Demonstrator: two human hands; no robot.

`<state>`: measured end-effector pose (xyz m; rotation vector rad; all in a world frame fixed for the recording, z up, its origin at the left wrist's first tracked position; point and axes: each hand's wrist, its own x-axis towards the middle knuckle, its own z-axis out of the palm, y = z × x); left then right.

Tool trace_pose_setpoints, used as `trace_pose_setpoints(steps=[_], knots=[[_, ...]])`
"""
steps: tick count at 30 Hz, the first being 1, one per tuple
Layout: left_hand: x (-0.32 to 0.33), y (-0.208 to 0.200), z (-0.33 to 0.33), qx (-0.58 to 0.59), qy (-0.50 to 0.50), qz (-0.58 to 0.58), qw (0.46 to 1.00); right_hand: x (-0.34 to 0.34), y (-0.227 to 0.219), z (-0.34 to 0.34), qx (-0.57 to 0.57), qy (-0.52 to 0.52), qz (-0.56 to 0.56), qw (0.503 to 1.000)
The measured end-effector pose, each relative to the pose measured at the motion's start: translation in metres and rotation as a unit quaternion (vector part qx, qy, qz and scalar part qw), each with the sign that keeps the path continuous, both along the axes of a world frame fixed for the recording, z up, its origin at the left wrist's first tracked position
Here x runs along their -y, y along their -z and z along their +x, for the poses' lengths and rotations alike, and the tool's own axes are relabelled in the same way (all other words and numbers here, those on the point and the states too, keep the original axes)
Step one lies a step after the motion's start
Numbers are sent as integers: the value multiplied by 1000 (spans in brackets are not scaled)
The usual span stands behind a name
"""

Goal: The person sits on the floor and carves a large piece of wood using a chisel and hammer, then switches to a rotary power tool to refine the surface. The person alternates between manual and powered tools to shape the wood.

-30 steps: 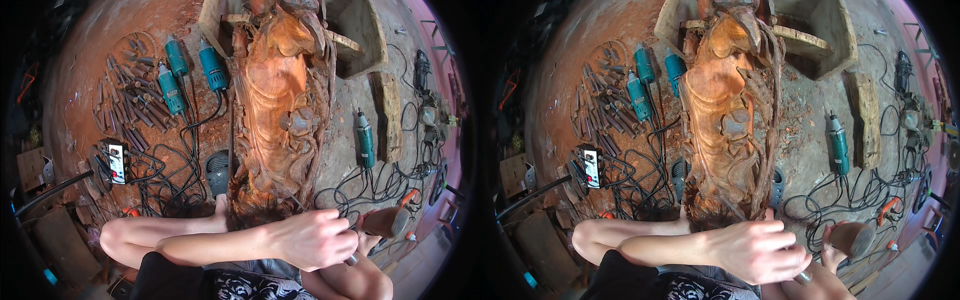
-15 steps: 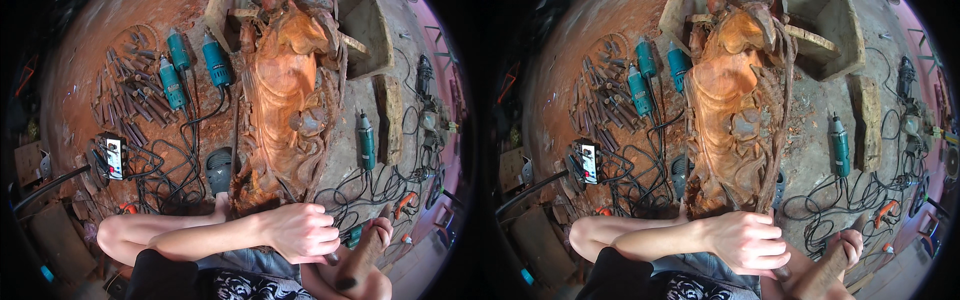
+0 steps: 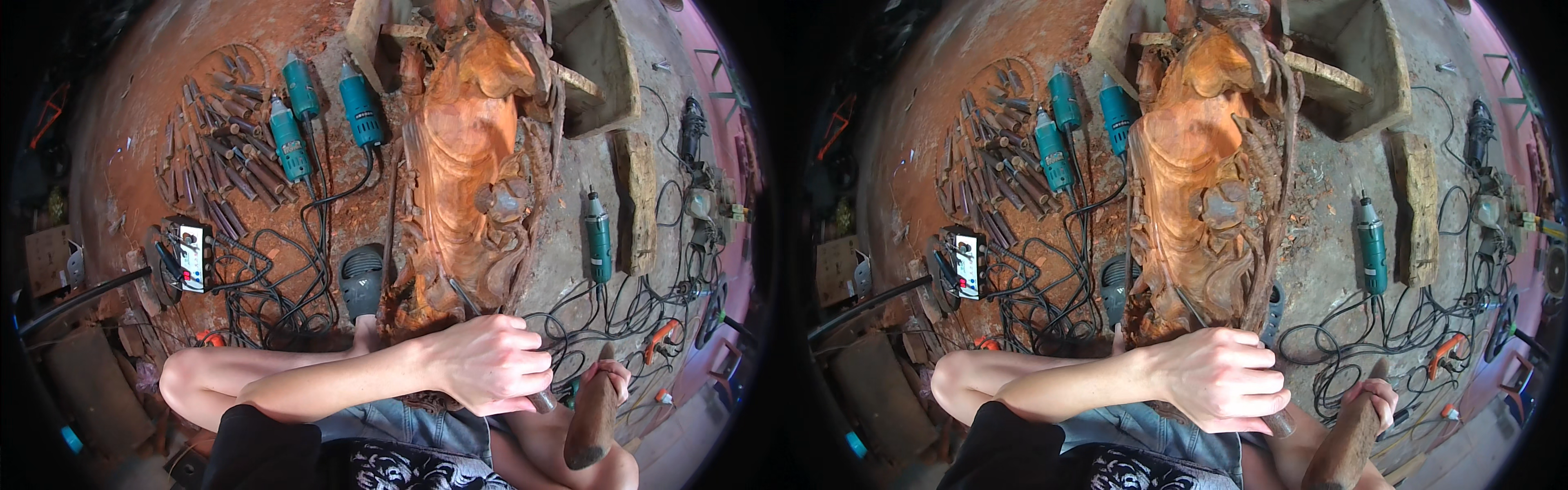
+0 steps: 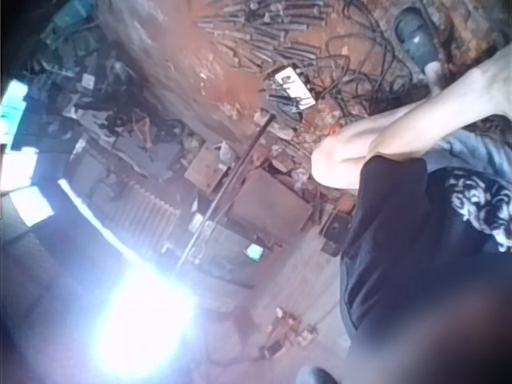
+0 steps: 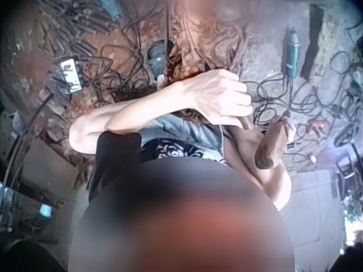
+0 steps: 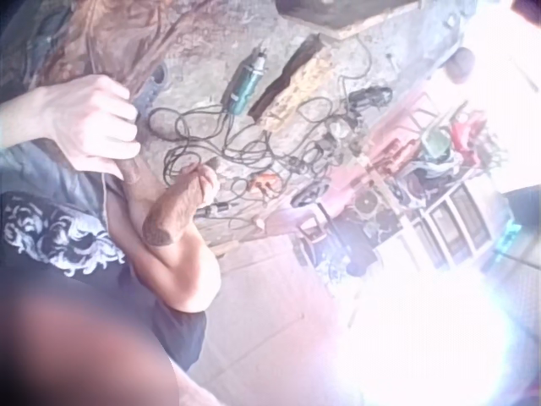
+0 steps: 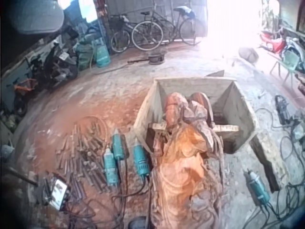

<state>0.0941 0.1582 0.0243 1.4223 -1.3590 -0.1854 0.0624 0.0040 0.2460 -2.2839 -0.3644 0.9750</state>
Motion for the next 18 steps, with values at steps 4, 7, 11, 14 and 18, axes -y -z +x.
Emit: trace_pose_setpoints(steps=[4,7,11,14,18], knots=[[0,-8,5,44,-39,32,998,3,12,-7,20,28,8,999],[17,-33,-15,126,-45,63,989,8,21,-13,43,60,10,997],[63,-50,-47,-75,-144,-28,986,19,37,-32,104,126,13,987],[66,-53,-24,-159,-171,-52,971,42,56,-57,183,226,-3,957],[59,-47,-3,-173,-235,-80,953,88,98,-93,298,396,-15,869]])
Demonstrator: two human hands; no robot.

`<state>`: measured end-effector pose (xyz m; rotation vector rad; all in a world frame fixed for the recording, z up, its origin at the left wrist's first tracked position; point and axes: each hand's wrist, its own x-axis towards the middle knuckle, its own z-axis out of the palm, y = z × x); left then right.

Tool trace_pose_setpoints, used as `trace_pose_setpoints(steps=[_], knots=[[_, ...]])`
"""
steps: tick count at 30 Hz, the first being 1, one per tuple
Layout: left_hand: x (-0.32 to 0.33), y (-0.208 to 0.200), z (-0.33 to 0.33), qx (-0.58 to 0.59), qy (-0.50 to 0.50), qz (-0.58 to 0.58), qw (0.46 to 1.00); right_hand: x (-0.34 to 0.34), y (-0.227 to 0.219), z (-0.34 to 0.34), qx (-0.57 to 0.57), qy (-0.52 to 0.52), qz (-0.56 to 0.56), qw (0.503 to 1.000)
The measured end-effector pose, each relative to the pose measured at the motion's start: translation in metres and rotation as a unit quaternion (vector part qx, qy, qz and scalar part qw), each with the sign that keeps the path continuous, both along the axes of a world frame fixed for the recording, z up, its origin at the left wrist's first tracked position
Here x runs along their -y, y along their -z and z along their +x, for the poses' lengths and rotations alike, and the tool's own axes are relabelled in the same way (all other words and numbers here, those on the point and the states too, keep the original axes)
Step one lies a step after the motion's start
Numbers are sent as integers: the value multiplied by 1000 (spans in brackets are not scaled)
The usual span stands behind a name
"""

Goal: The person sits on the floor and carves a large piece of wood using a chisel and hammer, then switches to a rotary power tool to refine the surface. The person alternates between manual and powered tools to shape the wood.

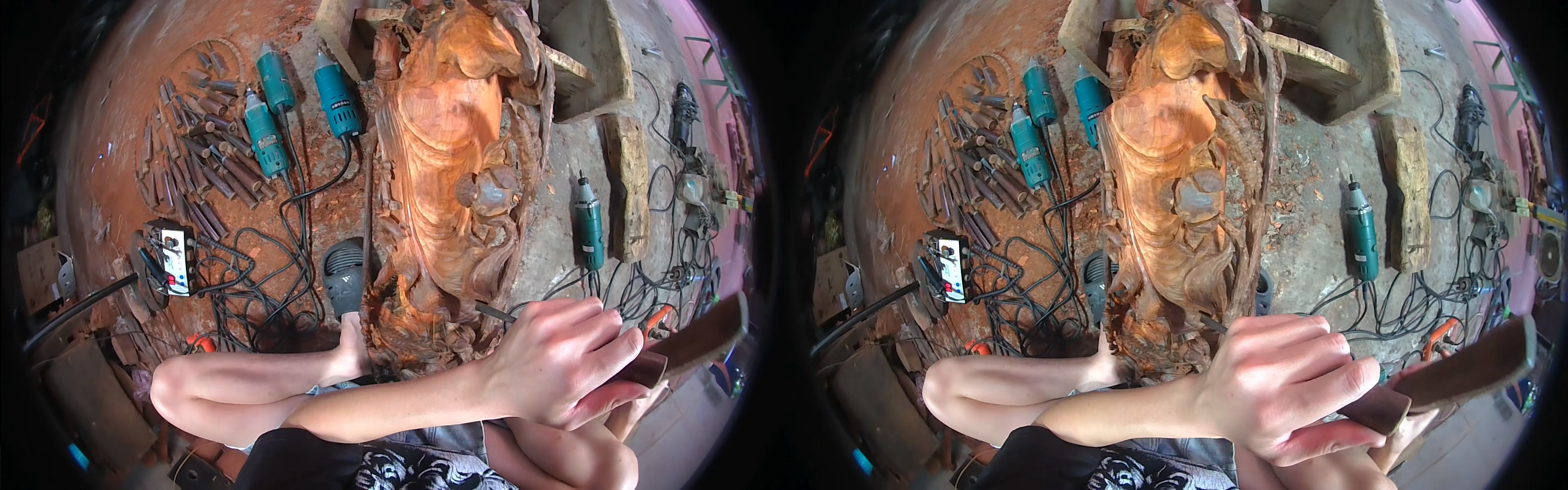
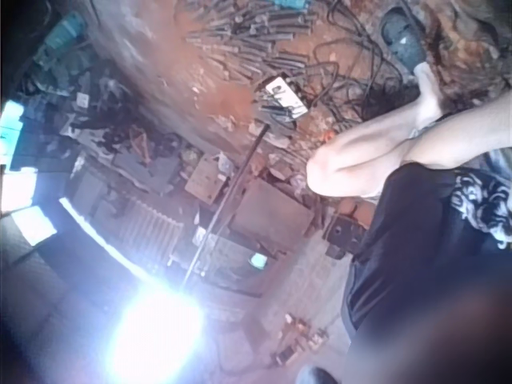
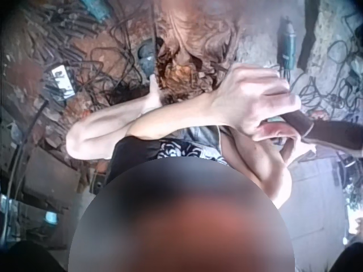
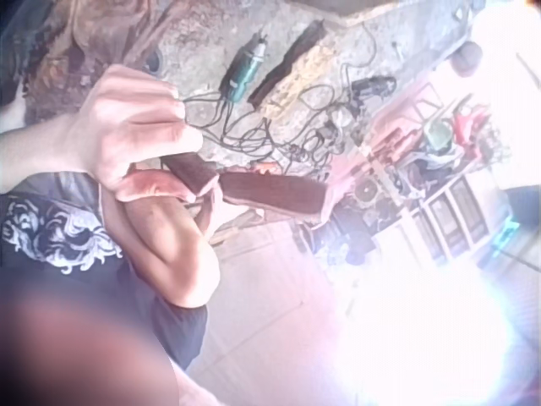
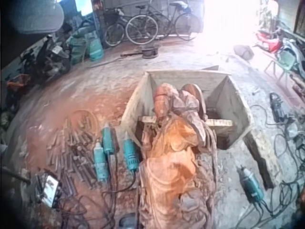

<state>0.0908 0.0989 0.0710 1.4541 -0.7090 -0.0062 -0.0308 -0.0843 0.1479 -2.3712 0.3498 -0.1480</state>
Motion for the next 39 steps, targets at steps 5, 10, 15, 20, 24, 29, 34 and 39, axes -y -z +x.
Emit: trace_pose_setpoints(steps=[5,10,15,20,24,29,34,39], knots=[[-4,2,1,5,17,49,999,35,58,-41,46,155,55,985],[-2,-8,-39,40,105,150,982,17,125,-76,-75,244,158,954],[-4,10,-92,-36,227,176,957,-1,186,-87,-224,281,218,907],[-25,24,-113,-51,256,228,938,-31,245,-104,-231,219,242,917],[-37,22,-118,-48,258,227,938,-44,257,-108,-231,162,50,958],[-59,-2,-101,-14,250,242,937,-26,264,-106,-199,62,-105,972],[-111,-7,-81,-183,135,216,950,-18,251,-98,-223,78,-77,969],[-180,-1,-34,-416,-181,-38,890,-23,258,-97,-276,126,-52,951]])
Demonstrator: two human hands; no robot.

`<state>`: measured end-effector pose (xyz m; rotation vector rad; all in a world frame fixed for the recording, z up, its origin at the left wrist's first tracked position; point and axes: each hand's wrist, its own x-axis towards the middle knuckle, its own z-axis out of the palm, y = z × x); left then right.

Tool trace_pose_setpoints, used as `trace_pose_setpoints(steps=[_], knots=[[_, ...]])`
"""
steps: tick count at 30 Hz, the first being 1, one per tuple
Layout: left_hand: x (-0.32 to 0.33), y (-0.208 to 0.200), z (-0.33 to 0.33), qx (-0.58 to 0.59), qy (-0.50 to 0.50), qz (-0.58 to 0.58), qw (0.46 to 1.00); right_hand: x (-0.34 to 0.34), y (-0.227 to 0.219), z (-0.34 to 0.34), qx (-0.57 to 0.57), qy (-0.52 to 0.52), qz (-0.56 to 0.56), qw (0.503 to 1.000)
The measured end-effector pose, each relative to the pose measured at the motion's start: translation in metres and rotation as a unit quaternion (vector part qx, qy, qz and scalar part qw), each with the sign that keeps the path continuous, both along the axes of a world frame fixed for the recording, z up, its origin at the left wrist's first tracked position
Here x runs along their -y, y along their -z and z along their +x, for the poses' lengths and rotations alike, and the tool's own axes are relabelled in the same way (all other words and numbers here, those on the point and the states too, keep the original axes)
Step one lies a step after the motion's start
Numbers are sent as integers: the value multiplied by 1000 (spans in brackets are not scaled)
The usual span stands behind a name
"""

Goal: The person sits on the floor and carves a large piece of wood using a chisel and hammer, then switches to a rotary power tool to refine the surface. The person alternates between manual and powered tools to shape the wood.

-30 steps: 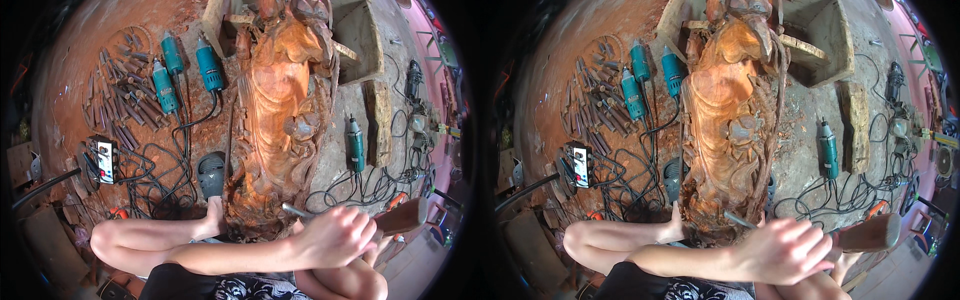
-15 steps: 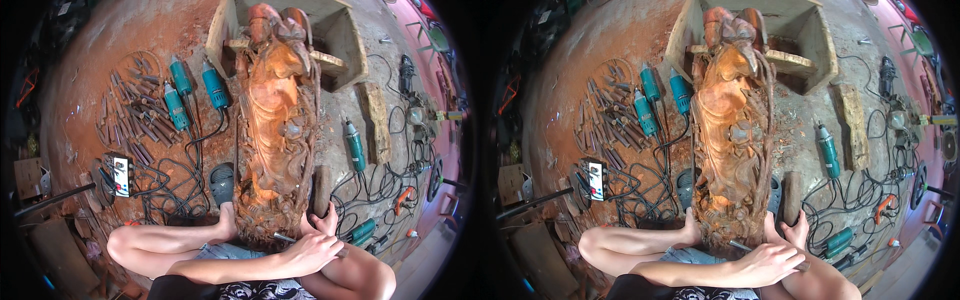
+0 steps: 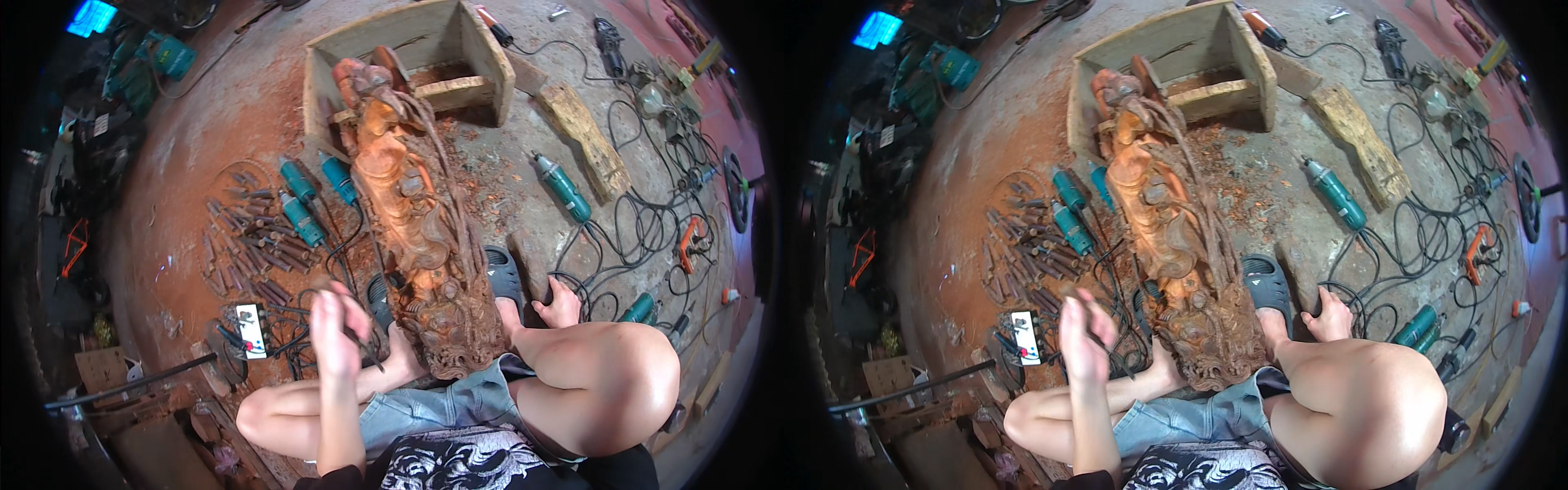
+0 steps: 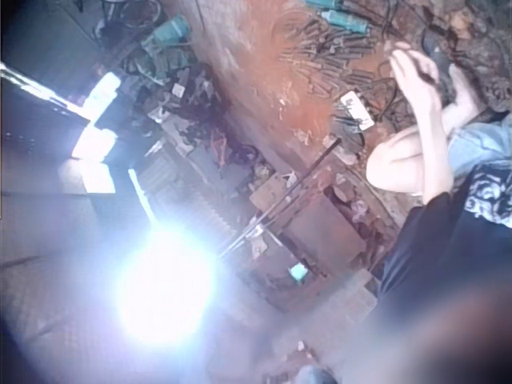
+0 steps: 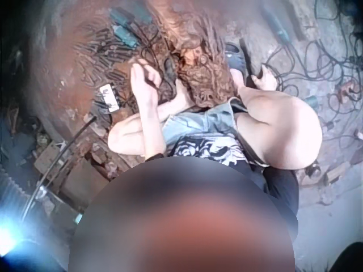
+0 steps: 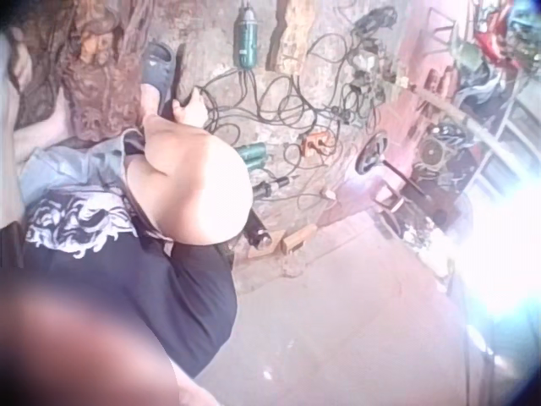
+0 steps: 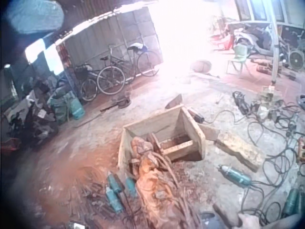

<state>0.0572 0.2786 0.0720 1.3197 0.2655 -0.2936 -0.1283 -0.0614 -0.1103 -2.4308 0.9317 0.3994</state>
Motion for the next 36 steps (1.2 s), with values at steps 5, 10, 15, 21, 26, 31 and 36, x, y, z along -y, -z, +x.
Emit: trace_pose_setpoints(steps=[5,10,15,21,26,31,36], knots=[[-95,43,44,-29,-205,-110,972,-7,6,2,17,8,29,999],[-108,70,44,-47,-234,-132,962,-3,8,-3,15,3,5,1000],[-111,88,49,-87,-243,-111,960,3,23,-11,13,-17,-17,1000],[-124,100,79,-62,-271,-1,960,0,15,-4,-20,-14,-42,999],[-140,108,128,-43,-221,190,956,-1,16,-1,-41,-3,-27,999],[-114,97,136,12,-221,103,970,-3,20,-10,-28,19,-31,999],[-104,107,131,11,-198,111,974,-5,26,-10,-22,33,24,999]])
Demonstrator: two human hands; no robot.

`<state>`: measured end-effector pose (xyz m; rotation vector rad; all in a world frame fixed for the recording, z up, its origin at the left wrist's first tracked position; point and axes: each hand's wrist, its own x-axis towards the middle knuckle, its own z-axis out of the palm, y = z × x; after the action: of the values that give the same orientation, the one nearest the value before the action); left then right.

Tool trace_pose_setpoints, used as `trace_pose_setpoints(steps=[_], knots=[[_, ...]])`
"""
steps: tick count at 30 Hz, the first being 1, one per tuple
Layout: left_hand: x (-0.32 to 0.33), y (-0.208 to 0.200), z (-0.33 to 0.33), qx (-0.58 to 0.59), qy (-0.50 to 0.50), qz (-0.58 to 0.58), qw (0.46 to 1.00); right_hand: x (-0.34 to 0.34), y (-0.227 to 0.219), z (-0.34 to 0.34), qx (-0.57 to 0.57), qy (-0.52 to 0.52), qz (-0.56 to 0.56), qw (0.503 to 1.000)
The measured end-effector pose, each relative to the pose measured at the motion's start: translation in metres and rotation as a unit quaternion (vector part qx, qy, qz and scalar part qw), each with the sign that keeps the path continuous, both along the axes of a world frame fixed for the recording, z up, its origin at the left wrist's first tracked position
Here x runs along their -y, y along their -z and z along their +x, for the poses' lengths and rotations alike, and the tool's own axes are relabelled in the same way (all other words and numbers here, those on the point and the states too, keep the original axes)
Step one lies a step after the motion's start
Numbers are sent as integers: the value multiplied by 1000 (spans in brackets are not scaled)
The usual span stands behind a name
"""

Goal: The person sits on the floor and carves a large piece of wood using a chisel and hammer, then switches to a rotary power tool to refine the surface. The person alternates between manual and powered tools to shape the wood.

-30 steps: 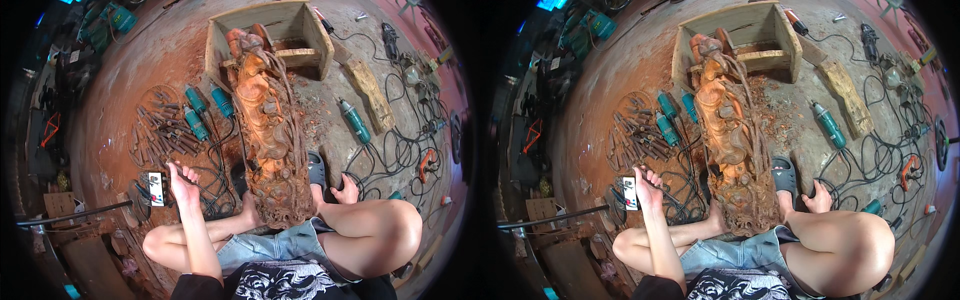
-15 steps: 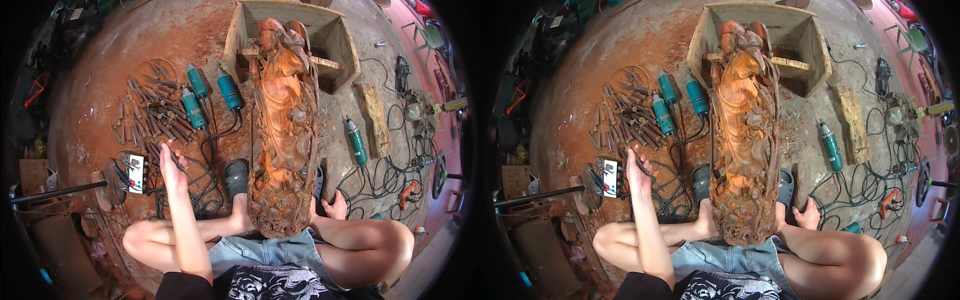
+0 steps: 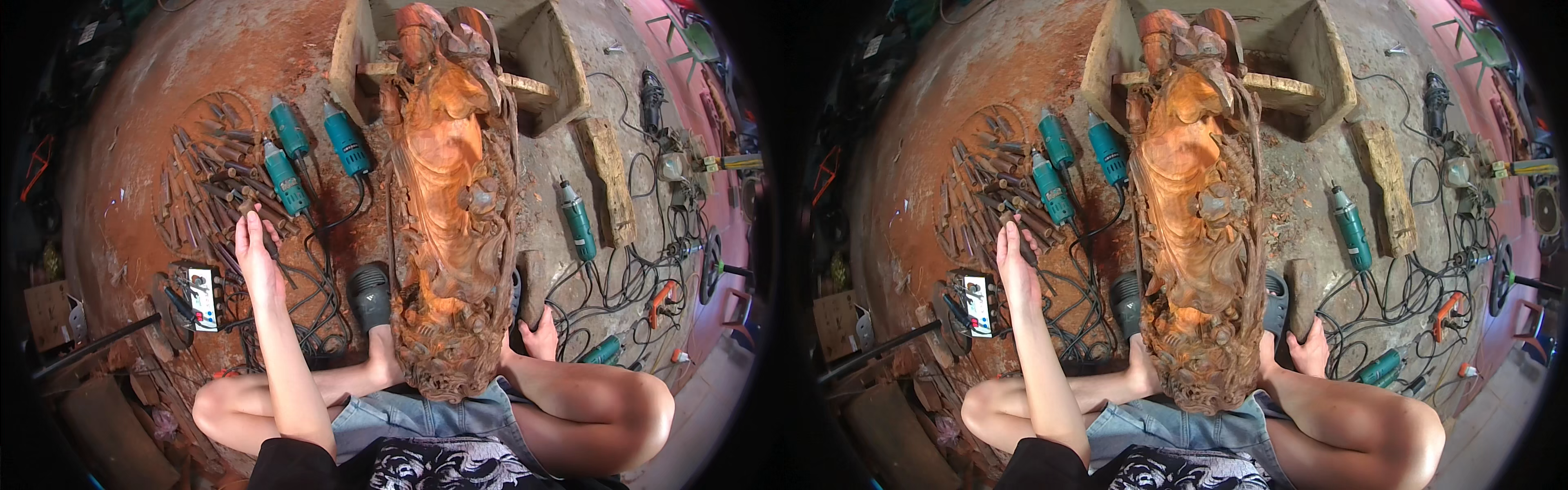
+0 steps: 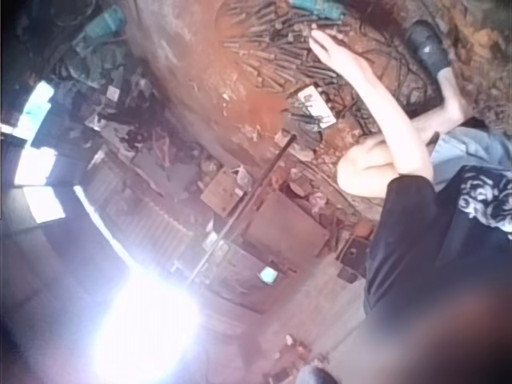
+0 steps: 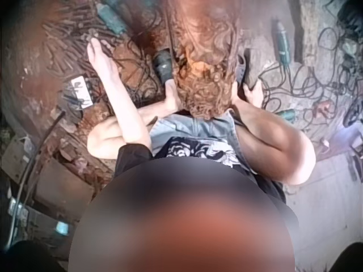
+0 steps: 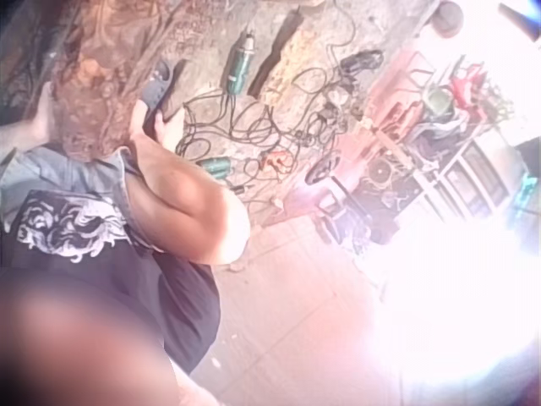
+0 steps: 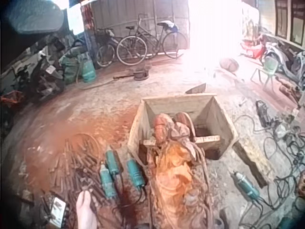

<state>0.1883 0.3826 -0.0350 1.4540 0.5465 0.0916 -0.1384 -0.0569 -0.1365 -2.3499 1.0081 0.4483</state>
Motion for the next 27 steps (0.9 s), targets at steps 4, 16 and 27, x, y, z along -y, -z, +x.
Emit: trace_pose_setpoints(steps=[4,16,27], knots=[[-16,17,4,-1,17,62,998,-5,-8,6,-10,2,-13,1000],[-89,77,69,-69,281,641,711,-3,-8,6,-4,-28,-23,999],[-112,61,71,26,242,513,823,0,-34,24,-24,-56,-17,998]])
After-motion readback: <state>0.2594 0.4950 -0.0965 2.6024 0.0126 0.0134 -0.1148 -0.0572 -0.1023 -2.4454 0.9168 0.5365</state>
